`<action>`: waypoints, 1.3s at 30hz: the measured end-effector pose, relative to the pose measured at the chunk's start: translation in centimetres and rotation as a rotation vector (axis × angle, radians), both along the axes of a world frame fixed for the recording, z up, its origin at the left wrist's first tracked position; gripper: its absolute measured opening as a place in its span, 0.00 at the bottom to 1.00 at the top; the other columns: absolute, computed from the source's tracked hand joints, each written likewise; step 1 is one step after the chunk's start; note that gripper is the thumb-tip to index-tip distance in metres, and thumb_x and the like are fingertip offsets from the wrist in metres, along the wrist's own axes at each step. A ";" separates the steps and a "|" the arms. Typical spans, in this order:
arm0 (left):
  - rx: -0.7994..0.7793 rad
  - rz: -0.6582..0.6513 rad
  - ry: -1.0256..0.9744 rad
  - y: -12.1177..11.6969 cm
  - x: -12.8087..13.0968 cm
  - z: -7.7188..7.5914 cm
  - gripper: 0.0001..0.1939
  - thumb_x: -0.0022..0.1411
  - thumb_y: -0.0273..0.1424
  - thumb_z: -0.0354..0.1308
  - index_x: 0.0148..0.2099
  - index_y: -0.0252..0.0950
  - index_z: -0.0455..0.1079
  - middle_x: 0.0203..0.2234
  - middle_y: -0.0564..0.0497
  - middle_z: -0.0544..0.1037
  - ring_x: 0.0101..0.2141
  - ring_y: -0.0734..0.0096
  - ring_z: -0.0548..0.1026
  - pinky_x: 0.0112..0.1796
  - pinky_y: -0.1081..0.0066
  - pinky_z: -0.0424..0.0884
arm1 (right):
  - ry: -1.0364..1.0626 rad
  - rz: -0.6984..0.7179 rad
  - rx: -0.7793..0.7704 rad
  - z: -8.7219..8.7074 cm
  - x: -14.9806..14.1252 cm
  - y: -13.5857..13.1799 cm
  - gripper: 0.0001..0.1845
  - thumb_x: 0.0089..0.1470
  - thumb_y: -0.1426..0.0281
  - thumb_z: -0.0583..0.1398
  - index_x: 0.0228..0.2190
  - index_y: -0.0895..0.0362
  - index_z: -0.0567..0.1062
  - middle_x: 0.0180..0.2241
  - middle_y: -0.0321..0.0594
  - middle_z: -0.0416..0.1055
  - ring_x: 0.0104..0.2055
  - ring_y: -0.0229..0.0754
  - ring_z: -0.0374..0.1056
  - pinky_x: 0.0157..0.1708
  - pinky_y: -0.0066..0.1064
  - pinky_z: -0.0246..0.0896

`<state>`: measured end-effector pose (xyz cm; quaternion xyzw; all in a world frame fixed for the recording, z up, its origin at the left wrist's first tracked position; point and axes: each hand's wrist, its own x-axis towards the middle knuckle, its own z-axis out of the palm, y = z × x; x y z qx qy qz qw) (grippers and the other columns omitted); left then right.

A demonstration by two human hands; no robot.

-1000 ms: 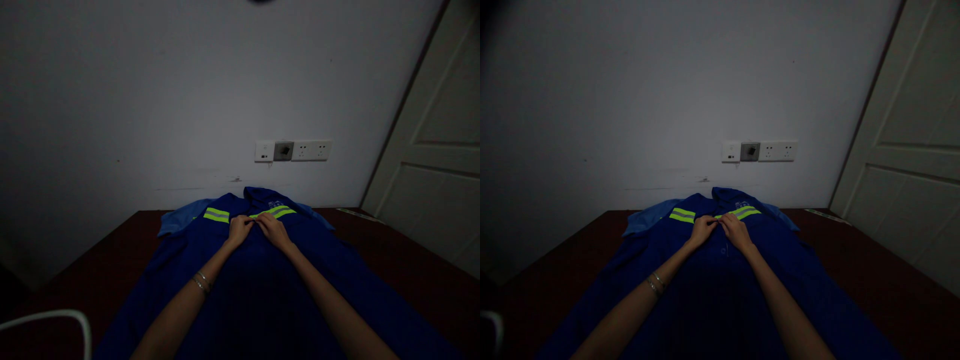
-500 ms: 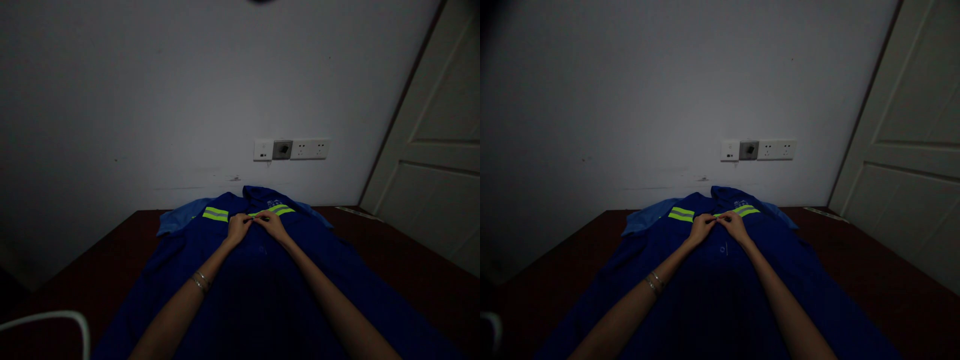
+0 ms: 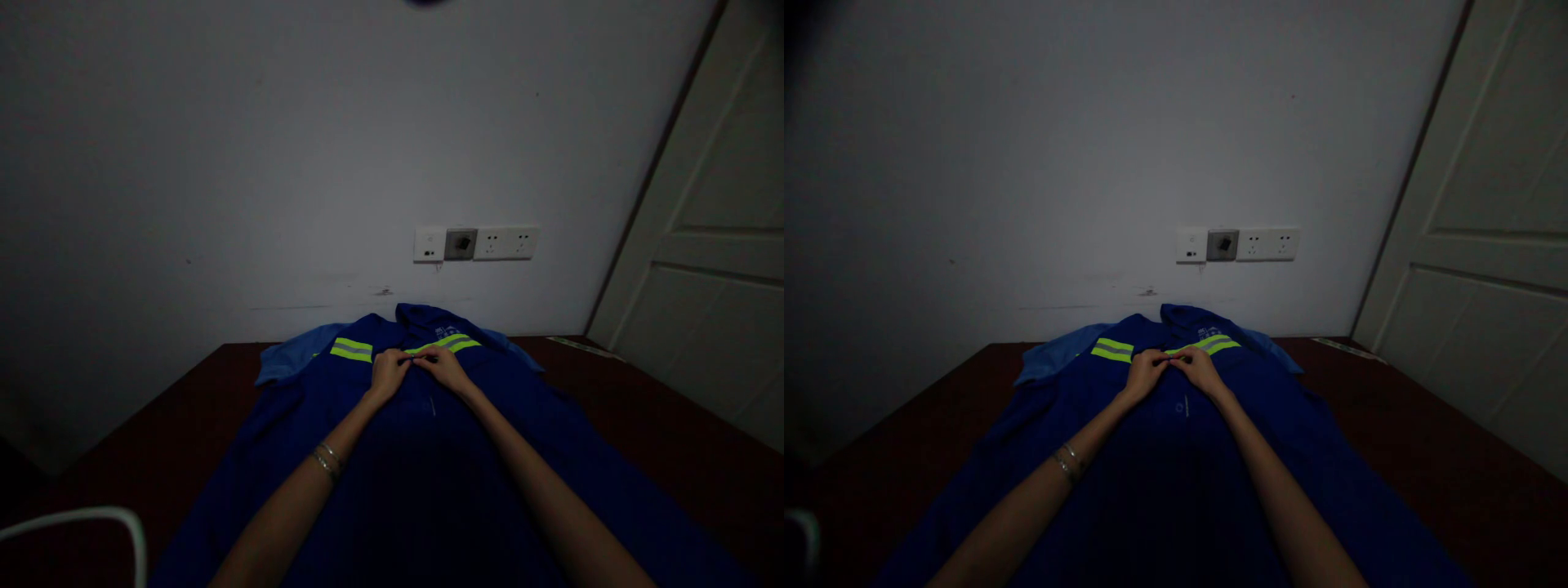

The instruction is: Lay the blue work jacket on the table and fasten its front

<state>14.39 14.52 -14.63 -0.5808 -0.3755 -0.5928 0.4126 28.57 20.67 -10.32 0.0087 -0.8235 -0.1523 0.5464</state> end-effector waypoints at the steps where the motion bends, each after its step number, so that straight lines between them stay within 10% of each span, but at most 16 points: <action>1: -0.003 0.004 -0.005 -0.1 0.0 0.0 0.10 0.55 0.28 0.56 0.39 0.37 0.74 0.35 0.49 0.77 0.38 0.71 0.72 0.43 0.72 0.63 | 0.000 -0.009 0.015 0.0 0.0 0.0 0.11 0.45 0.65 0.60 0.30 0.59 0.76 0.32 0.42 0.73 0.36 0.41 0.67 0.38 0.31 0.58; 23: -0.023 -0.038 0.045 0.5 -0.9 0.4 0.16 0.50 0.20 0.54 0.44 0.32 0.71 0.40 0.46 0.75 0.42 0.67 0.71 0.47 0.68 0.63 | 0.062 -0.435 0.191 -2.3 0.8 -0.5 0.14 0.52 0.68 0.55 0.42 0.55 0.70 0.43 0.44 0.68 0.46 0.42 0.62 0.42 0.31 0.57; 39: -0.095 0.284 0.260 -1.8 1.9 -4.9 0.14 0.57 0.28 0.48 0.44 0.32 0.68 0.47 0.42 0.67 0.49 0.61 0.62 0.50 0.63 0.59 | 0.041 -0.343 0.102 -1.3 1.4 -1.9 0.15 0.50 0.74 0.52 0.40 0.61 0.72 0.41 0.46 0.70 0.44 0.41 0.65 0.46 0.31 0.55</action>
